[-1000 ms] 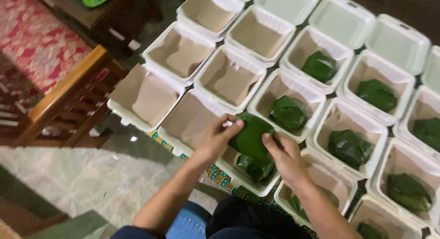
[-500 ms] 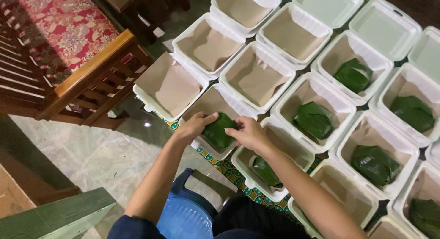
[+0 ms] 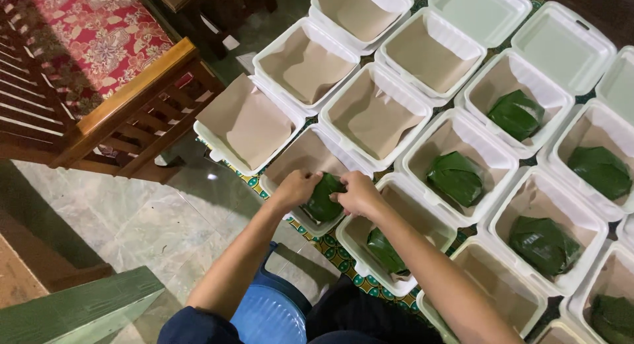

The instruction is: Wrapping portions of white rice in banana leaves and placing them in styrofoam containers.

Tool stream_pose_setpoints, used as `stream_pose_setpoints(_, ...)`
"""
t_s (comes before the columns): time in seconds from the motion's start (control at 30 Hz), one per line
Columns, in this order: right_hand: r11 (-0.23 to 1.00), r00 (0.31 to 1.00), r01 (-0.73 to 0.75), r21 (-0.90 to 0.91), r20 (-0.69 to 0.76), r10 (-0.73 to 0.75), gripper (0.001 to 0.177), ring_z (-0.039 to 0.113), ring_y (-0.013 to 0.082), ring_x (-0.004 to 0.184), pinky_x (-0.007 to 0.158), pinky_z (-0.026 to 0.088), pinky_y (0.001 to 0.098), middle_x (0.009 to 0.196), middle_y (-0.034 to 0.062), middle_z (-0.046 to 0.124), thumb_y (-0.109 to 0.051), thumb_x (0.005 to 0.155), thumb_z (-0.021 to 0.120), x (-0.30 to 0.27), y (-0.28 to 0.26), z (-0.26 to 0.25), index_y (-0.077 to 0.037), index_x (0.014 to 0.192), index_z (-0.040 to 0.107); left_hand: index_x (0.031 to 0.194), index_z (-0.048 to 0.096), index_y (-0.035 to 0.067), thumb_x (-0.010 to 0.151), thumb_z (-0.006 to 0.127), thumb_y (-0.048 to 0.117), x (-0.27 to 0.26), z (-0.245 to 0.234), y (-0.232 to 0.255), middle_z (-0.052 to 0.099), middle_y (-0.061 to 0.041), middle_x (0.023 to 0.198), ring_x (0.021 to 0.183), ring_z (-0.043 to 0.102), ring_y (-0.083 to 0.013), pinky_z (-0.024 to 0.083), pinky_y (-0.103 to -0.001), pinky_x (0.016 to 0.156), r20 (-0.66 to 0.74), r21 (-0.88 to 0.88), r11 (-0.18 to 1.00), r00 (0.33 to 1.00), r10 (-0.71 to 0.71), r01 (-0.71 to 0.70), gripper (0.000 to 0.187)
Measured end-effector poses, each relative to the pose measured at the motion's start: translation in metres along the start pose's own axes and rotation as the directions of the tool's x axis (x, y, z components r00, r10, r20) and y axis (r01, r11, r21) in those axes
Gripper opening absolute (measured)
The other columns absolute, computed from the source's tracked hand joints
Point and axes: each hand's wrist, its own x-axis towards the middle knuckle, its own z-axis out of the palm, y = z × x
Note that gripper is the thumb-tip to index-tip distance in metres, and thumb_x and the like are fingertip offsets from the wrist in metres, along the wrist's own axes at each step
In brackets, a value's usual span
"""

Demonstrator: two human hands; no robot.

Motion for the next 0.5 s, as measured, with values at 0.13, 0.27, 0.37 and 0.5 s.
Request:
stream_pose_setpoints(0.13,0.999,1.000,0.028,-0.023,-0.012,-0.028,0.030,0.070,0.0181,0.049,0.044,0.054,0.0347,0.070,0.0124,0.073,-0.013,0.083,0.081,0.002,0.004,0.003,0.006,0.105,0.071,0.104,0.079,0.001,0.096,0.059,0.048,-0.009,-0.010,0.013,0.074,-0.027,0.095,0.094,0.069,-0.0443,0.052,-0.050,0.090,-0.073,0.266,0.958,0.989,0.131,-0.107,0.051)
stream_pose_setpoints(0.27,1.000,0.998,0.029,-0.011,-0.047,-0.030,0.041,0.065,0.0163,0.049,0.045,0.053,0.0345,0.068,0.0145,0.072,-0.019,0.080,0.086,-0.002,-0.002,0.003,0.003,0.109,0.068,0.111,0.068,0.000,0.090,0.069,0.043,-0.008,-0.013,0.012,0.073,-0.026,0.101,0.098,0.069,-0.0448,0.054,-0.052,0.088,-0.131,0.243,0.969,0.989,0.075,-0.041,0.049)
stream_pose_setpoints(0.37,0.998,0.998,0.024,-0.053,-0.061,-0.027,0.046,0.068,0.0183,0.054,0.051,0.056,0.0358,0.072,0.0152,0.074,-0.022,0.078,0.088,0.002,0.002,0.004,0.003,0.111,0.068,0.110,0.063,-0.002,0.084,0.076,0.039,-0.022,-0.015,0.025,0.073,-0.025,0.100,0.097,0.069,-0.0444,0.054,-0.053,0.086,-0.250,0.305,0.943,0.944,0.216,-0.135,0.050)
stream_pose_setpoints(0.5,0.910,0.941,0.279,-0.308,-0.100,-0.322,0.045,0.075,0.0286,0.082,0.079,0.058,0.0392,0.090,0.0157,0.078,-0.024,0.071,0.094,0.013,0.016,0.008,-0.001,0.106,0.076,0.100,0.072,0.002,0.085,0.074,0.031,-0.034,-0.018,0.034,0.072,-0.024,0.100,0.095,0.068,-0.0444,0.053,-0.054,0.085,-0.262,0.361,0.888,0.883,0.390,-0.285,0.033)
